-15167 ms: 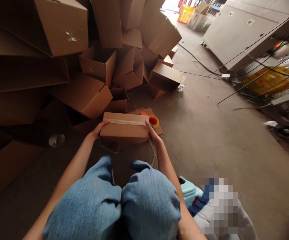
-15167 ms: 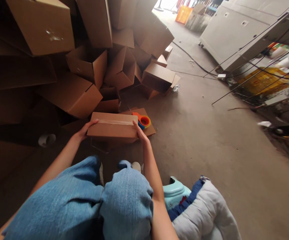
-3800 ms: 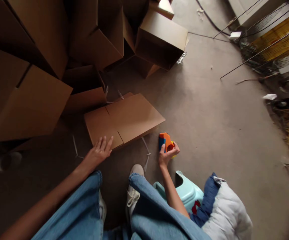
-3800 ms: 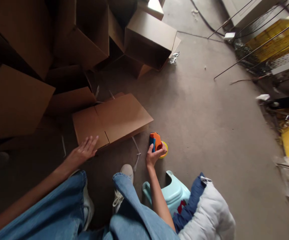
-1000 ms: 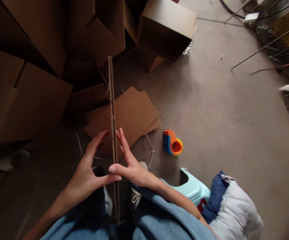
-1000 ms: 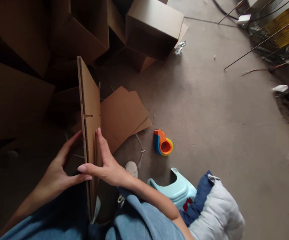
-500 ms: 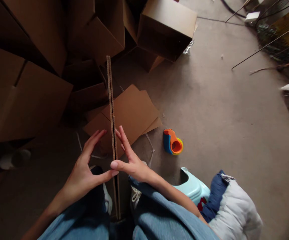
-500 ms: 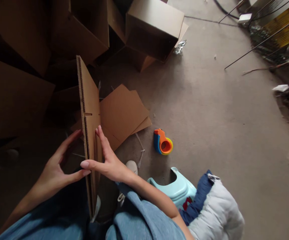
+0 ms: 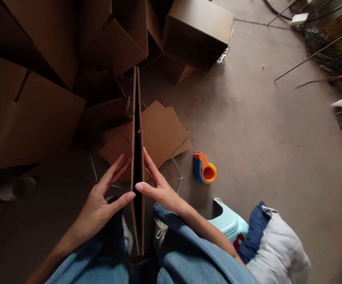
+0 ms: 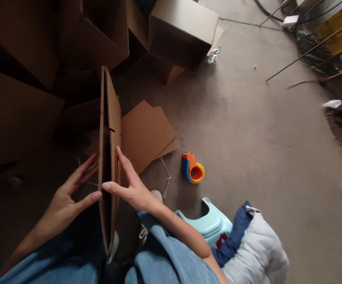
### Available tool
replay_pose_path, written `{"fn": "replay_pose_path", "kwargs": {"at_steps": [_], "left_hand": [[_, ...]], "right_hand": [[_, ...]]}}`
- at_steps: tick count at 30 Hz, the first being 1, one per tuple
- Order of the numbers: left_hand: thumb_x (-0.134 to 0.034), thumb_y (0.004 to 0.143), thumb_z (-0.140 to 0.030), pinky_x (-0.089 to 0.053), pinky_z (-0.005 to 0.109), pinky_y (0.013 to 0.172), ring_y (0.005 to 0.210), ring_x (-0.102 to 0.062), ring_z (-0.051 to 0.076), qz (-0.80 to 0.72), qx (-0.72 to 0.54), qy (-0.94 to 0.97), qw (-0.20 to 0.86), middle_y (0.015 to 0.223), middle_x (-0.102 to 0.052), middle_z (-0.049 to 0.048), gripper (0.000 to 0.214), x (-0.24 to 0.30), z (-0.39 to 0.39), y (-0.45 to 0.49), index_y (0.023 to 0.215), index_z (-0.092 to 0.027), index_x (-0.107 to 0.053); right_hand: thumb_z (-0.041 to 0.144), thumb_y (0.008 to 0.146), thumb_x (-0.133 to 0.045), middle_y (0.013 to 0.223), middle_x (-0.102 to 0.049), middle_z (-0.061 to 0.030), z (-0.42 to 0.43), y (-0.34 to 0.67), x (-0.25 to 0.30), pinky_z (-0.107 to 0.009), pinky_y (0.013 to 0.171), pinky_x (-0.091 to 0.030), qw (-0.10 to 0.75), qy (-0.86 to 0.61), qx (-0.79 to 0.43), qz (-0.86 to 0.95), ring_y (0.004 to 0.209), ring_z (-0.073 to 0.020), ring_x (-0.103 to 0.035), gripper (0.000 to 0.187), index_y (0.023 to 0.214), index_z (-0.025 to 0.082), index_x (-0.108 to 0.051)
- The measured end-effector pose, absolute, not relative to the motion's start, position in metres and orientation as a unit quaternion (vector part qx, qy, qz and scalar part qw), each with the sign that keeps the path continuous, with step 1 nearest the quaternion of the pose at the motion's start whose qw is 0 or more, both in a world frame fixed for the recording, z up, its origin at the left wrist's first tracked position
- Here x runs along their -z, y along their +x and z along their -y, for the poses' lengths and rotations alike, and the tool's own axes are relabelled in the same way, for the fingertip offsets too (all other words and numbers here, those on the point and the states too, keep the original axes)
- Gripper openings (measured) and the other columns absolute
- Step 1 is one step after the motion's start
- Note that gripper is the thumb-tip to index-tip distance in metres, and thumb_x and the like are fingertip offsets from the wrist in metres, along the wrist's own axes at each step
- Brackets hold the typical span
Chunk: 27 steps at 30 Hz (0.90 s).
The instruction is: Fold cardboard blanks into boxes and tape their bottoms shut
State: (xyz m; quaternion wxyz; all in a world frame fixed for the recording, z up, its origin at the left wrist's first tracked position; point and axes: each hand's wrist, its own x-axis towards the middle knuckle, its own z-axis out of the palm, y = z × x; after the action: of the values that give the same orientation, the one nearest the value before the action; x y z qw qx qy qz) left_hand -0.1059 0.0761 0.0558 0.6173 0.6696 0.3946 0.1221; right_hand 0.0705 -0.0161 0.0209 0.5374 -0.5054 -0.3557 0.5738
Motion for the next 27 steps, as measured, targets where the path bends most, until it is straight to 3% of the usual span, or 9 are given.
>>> {"fn": "replay_pose_path", "kwargs": {"at_steps": [17,23,27], "left_hand": [[-0.057,0.098,-0.033,-0.045,0.037,0.115,0.147,-0.039,0.024,-0.328,-0.119,0.731,0.587,0.162,-0.038,-0.0015,0.064,-0.050,-0.075,-0.106,0.156,-0.042,-0.031],[-0.056,0.099,-0.032,-0.034,0.044,0.122,0.151,-0.032,0.023,-0.343,-0.126,0.753,0.548,0.167,-0.029,-0.0015,0.070,-0.054,-0.072,-0.106,0.158,-0.043,-0.022],[-0.054,0.099,-0.027,-0.029,0.046,0.124,0.154,-0.025,0.024,-0.324,-0.136,0.791,0.502,0.168,-0.023,-0.0044,0.058,-0.061,-0.073,-0.105,0.151,-0.045,-0.037]], "right_hand": [[0.054,0.088,-0.070,0.168,-0.021,0.0073,0.015,0.074,-0.012,-0.047,0.128,-0.016,0.545,-0.514,-0.552,0.365,0.156,-0.0220,-0.019,0.088,0.159,0.045,-0.019],[0.058,0.087,-0.069,0.168,-0.022,0.0064,0.014,0.073,-0.012,-0.048,0.128,-0.017,0.544,-0.515,-0.553,0.366,0.155,-0.0228,-0.020,0.089,0.159,0.045,-0.020],[0.054,0.088,-0.070,0.168,-0.022,0.0068,0.014,0.073,-0.011,-0.046,0.128,-0.016,0.548,-0.509,-0.550,0.372,0.156,-0.0216,-0.019,0.087,0.159,0.046,-0.020]]}}
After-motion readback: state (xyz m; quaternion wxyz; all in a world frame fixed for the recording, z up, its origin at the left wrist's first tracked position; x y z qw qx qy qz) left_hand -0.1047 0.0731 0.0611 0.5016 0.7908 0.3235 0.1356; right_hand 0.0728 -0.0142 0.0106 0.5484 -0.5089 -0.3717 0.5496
